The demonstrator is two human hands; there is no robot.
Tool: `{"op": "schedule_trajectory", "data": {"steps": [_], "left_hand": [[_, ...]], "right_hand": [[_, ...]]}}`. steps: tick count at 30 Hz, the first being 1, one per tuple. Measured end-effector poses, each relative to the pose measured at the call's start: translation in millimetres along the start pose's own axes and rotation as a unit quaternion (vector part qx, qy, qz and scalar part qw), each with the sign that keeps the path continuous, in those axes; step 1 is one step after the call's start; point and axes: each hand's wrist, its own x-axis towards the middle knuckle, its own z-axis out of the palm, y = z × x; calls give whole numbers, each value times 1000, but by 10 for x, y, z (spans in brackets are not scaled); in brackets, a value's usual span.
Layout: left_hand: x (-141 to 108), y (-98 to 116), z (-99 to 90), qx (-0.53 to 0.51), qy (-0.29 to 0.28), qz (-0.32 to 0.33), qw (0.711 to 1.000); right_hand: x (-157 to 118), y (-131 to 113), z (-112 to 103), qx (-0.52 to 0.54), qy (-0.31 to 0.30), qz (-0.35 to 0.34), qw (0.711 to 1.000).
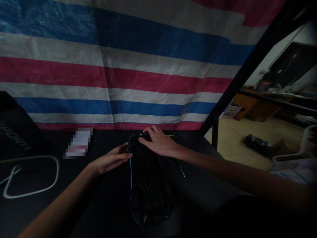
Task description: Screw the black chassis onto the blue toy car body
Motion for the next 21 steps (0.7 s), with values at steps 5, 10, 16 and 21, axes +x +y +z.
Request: {"op": "schedule_trajectory", "data": {"steps": [5, 10, 16, 21], "left_hand": [[-19, -52, -20, -1, -8, -3, 1000], [-9, -85, -18, -22, -29, 8, 999], [4, -89, 60, -41, -44, 21, 998], [-9, -60, 86, -48, -53, 26, 997]], "right_hand": [[210, -328, 178, -33, -42, 38, 998], [267, -448, 257, -53, -70, 73, 993], [335, -410, 185, -48, -101, 90, 990], [370, -359, 105, -33, -124, 65, 990]]}}
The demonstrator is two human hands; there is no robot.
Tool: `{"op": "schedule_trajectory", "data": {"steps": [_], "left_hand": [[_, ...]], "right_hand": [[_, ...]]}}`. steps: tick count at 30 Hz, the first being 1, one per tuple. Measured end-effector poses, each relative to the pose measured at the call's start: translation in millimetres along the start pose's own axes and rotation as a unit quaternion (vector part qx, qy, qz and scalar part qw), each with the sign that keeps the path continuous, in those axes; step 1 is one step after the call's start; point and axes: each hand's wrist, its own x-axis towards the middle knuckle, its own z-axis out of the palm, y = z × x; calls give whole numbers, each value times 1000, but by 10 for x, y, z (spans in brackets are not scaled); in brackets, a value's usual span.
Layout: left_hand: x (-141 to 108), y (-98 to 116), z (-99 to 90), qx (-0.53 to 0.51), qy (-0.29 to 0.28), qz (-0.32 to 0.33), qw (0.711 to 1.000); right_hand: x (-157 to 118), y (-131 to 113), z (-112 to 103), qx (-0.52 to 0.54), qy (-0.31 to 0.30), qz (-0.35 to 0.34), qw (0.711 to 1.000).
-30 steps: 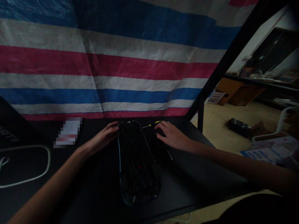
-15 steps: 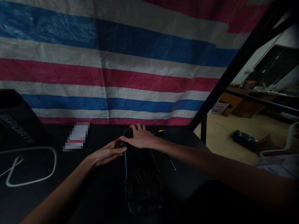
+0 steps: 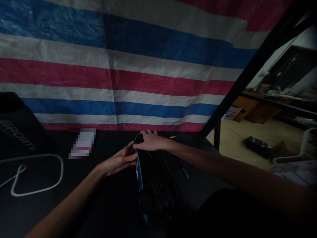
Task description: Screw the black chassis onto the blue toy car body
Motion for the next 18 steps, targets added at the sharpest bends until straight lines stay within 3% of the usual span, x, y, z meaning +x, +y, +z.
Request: {"op": "schedule_trajectory", "data": {"steps": [6, 15, 18], "left_hand": [[-2, 18, 47, 0, 11, 11, 1000], [39, -35, 85, 23, 35, 17, 999], [42, -33, 65, 29, 37, 15, 999]], "right_hand": [[-50, 9, -132, 14, 14, -26, 999], [-292, -137, -2, 8, 48, -13, 999], [-452, -149, 46, -12, 18, -32, 999]]}}
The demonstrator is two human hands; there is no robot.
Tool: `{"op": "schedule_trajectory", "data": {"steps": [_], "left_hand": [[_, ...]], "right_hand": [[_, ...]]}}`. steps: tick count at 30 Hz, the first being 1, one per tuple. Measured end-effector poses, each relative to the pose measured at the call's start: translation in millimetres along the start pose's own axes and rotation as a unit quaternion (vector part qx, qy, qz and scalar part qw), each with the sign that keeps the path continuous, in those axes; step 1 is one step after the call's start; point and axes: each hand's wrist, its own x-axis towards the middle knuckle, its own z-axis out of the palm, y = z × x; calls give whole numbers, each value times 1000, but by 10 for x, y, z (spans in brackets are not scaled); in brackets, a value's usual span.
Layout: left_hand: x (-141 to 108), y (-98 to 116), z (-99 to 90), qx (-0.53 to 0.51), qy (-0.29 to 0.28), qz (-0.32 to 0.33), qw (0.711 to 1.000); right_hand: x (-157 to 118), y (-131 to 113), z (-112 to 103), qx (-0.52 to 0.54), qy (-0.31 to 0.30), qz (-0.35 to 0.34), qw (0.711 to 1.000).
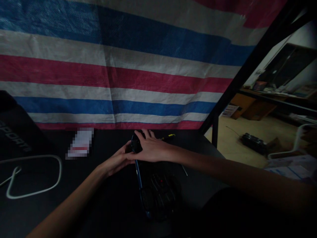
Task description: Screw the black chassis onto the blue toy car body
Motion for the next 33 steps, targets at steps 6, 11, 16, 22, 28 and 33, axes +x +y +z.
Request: {"op": "schedule_trajectory", "data": {"steps": [6, 11, 16, 22, 28, 33], "left_hand": [[-29, 56, 50, -2, -3, -10, 1000], [-40, 110, 84, -10, -7, -15, 1000], [-14, 121, 50, -19, -13, -4, 1000], [-9, 142, 14, 4, 2, -24, 1000], [-24, 235, -18, 14, 32, -48, 998], [11, 170, -50, -7, 62, -58, 996]], "right_hand": [[-186, 84, 65, -10, -28, -29, 999], [-306, 163, -206, 12, -4, -44, 999], [-442, 398, -576, 135, -27, -39, 990], [-531, 940, -747, 300, -24, 8, 954], [-719, 1613, -407, 420, -13, 28, 907], [-722, 2063, 178, 546, 37, 100, 831]]}}
